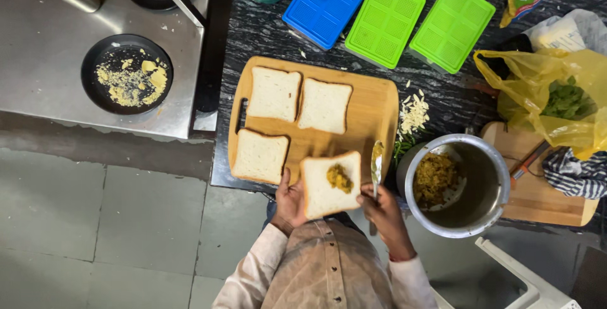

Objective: The person spreads a yellow-green mixture onto slices of white bread using a metal spoon. They work on one slice at a time, scooping the mixture from a metal bowl and smoothing it across the surface before placing the slice back on the cutting board.

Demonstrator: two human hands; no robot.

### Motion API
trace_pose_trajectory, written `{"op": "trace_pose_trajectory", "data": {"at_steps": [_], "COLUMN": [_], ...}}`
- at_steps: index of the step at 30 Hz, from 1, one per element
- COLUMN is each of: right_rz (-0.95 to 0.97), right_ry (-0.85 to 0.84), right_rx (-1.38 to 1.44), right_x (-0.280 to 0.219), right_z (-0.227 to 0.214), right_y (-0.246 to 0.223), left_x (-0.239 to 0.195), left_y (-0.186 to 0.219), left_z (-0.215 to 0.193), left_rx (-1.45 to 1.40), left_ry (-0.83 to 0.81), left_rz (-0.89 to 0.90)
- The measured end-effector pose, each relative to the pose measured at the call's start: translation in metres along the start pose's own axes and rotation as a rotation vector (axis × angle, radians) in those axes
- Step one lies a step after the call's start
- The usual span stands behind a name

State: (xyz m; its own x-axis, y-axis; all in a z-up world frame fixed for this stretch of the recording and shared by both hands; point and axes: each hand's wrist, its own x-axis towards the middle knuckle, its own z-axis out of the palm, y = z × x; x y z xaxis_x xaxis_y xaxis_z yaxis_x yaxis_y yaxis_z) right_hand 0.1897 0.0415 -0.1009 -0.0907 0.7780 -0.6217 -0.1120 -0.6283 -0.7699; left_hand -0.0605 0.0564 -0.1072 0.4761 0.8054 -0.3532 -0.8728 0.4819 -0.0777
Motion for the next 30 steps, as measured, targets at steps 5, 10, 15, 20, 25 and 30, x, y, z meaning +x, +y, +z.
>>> {"op": "trace_pose_trajectory", "data": {"at_steps": [5,10,15,20,25,30], "right_rz": [-0.385,-0.530,-0.692,-0.705,-0.208,-0.604], "right_ry": [0.051,0.112,0.298,0.398,0.463,0.422], "right_rx": [-0.523,-0.899,-1.378,-1.583,-1.227,-0.989], "right_x": [-0.043,-0.084,-0.092,-0.102,-0.114,-0.131], "right_z": [0.027,0.044,0.065,0.072,0.059,0.059], "right_y": [-0.056,-0.100,-0.108,-0.098,-0.097,-0.096], "left_x": [-0.001,-0.014,-0.017,-0.017,-0.016,-0.017], "left_y": [-0.007,-0.002,-0.003,-0.005,-0.003,-0.001], "left_z": [0.037,0.035,0.023,0.025,0.043,0.069], "left_rx": [-0.081,-0.220,-0.412,-0.128,-0.197,-0.092], "left_ry": [-0.361,-0.129,-0.121,-0.170,-0.240,-0.221], "left_rz": [-0.010,-0.057,-0.107,-0.086,-0.021,0.129]}}
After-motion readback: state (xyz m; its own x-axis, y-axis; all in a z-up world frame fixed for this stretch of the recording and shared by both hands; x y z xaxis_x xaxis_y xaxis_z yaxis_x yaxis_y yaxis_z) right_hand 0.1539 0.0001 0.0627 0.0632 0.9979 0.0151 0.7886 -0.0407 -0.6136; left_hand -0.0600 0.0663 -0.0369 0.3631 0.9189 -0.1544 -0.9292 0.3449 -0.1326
